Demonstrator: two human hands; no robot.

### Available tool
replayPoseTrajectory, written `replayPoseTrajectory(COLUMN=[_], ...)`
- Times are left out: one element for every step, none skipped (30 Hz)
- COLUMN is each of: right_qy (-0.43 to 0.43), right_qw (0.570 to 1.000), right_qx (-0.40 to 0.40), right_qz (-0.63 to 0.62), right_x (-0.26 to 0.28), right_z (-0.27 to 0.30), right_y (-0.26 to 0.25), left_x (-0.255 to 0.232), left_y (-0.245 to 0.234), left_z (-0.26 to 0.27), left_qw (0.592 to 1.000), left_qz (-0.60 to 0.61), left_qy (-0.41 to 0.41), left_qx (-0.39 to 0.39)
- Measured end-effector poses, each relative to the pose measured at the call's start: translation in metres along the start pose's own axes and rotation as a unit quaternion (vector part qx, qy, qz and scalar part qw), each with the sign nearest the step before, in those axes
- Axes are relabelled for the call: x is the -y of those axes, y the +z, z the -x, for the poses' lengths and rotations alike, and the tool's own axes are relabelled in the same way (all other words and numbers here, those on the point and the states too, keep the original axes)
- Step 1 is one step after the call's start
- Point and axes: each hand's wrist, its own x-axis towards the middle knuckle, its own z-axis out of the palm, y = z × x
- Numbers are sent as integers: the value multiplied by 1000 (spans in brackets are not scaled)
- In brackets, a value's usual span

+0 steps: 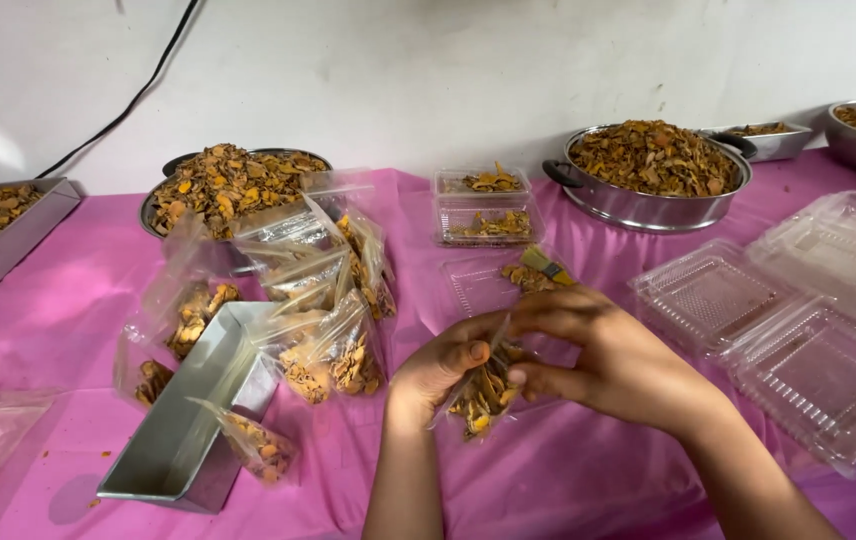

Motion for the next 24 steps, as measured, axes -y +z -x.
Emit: replayPoseTrajectory(right_qy=[8,16,18,46,74,75,44,14,9,41,76,75,57,39,37,55,72,68,73,78,82,153,221,221], right_qw=[1000,998,999,996,991,991,992,992,991,991,989,989,988,986,986,986,985,985,985,983,984,977,965,966], right_qx=[27,54,51,62,73,72,86,102,101,112,124,124,124,124,125,105,86,87,41,-5,-6,8,17,13], right_qz=[4,7,5,43,84,85,81,77,87,61,30,34,70,105,106,116,128,131,150,168,161,150,142,137], right_x=[4,9,7,5,3,7,10,13,10,7,5,-1,-4,-7,-6,-6,-7,-13,-19,-25,-27,-29,-33,-35], right_z=[-3,-5,-4,-3,-2,6,11,15,26,37,52,60,71,82,85,87,88,82,78,75,68,61,49,50], right_y=[2,4,5,6,4,9,10,10,10,10,14,11,11,11,8,3,-3,-8,-11,-13,-13,-14,-16,-14], left_x=[-4,-8,-5,-2,2,13,22,30,23,16,11,7,5,3,9,14,20,27,34,42,36,30,19,22], left_y=[3,7,2,-3,-7,-23,-39,-55,-45,-35,-25,-24,-22,-20,-23,-25,-27,-25,-24,-24,-12,-1,8,9], left_z=[-1,-1,-2,-3,-6,-5,-10,-16,-16,-15,-8,-14,-14,-13,-15,-16,-20,-25,-26,-27,-25,-23,-27,-24], left_qw=[999,998,998,996,995,994,985,970,969,972,973,973,968,963,963,957,950,950,941,927,927,922,905,902], left_qz=[-8,-16,-17,-29,-39,-39,-80,-122,-125,-123,-117,-117,-109,-101,-101,-101,-102,-104,-160,-215,-213,-264,-317,-320], left_qy=[-9,-18,-22,-23,-22,-23,-19,-14,-6,-56,-110,-107,-135,-162,-160,-169,-176,-172,-148,-124,-132,-194,-251,-256], left_qx=[31,61,62,76,93,96,153,209,215,193,166,168,180,191,191,214,238,238,260,282,279,207,135,135])
